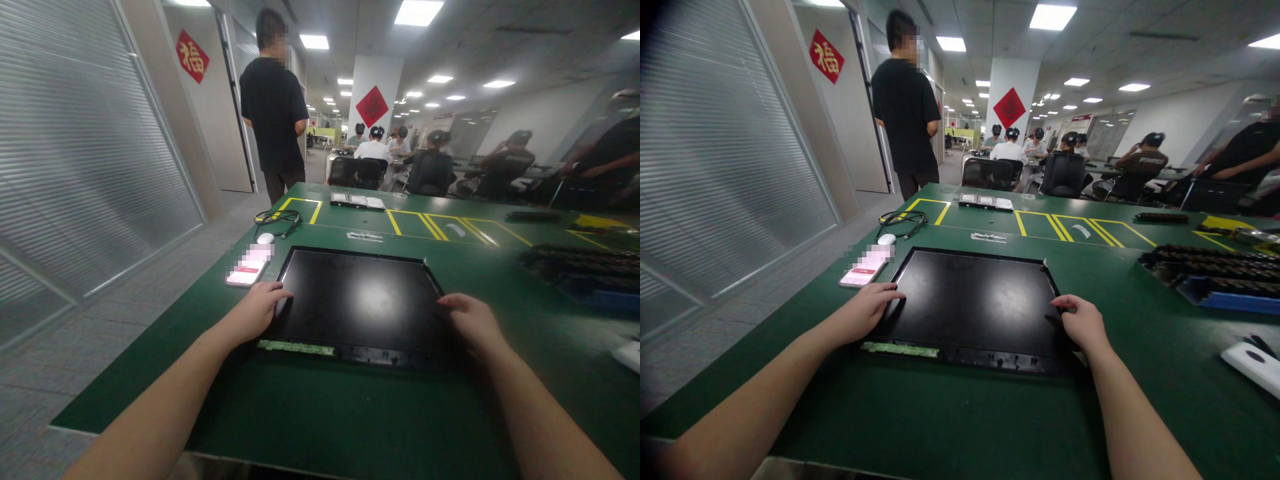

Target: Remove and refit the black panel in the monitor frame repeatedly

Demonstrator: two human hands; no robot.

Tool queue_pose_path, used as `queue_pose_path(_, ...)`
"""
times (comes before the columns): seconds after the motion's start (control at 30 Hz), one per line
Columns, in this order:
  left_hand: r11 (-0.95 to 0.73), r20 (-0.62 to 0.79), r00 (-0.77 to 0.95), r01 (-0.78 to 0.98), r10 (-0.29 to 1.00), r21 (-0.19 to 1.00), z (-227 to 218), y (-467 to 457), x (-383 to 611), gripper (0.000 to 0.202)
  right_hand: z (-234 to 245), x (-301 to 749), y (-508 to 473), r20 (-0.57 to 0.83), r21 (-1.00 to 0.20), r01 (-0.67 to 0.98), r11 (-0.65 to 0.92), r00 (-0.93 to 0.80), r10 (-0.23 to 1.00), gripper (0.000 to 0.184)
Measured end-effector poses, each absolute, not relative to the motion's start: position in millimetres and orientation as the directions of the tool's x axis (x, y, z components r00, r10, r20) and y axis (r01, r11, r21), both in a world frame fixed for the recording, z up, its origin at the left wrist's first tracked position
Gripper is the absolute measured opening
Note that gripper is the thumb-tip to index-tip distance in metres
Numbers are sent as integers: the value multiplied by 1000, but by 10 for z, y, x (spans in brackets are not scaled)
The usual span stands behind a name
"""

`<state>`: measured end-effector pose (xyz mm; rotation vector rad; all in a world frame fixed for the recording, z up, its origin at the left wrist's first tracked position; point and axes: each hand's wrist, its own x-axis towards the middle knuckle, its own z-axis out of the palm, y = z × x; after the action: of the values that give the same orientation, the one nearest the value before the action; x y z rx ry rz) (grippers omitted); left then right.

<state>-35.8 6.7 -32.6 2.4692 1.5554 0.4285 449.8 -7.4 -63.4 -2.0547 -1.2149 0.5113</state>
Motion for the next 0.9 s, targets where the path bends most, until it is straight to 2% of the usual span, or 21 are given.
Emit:
queue_pose_path(0.27, -422, 154, 393, 846, 907, 327, -354, 76, -371, 51, -561, 4470, -102, 18, -695, 636, -336, 483, 876, 39)
queue_pose_path(0.47, -382, 193, 334, 855, 923, 351, -436, 97, -381, 49, -550, 4420, -123, 67, -600, 726, -337, 465, 883, 35)
queue_pose_path(0.63, -323, 146, 289, 871, 946, 370, -461, 97, -411, 51, -564, 4451, -118, 85, -648, 699, -302, 460, 884, 32)
queue_pose_path(0.9, -337, 129, 312, 843, 941, 419, -369, 96, -410, 54, -502, 4494, -141, 88, -678, 645, -352, 547, 833, 30)
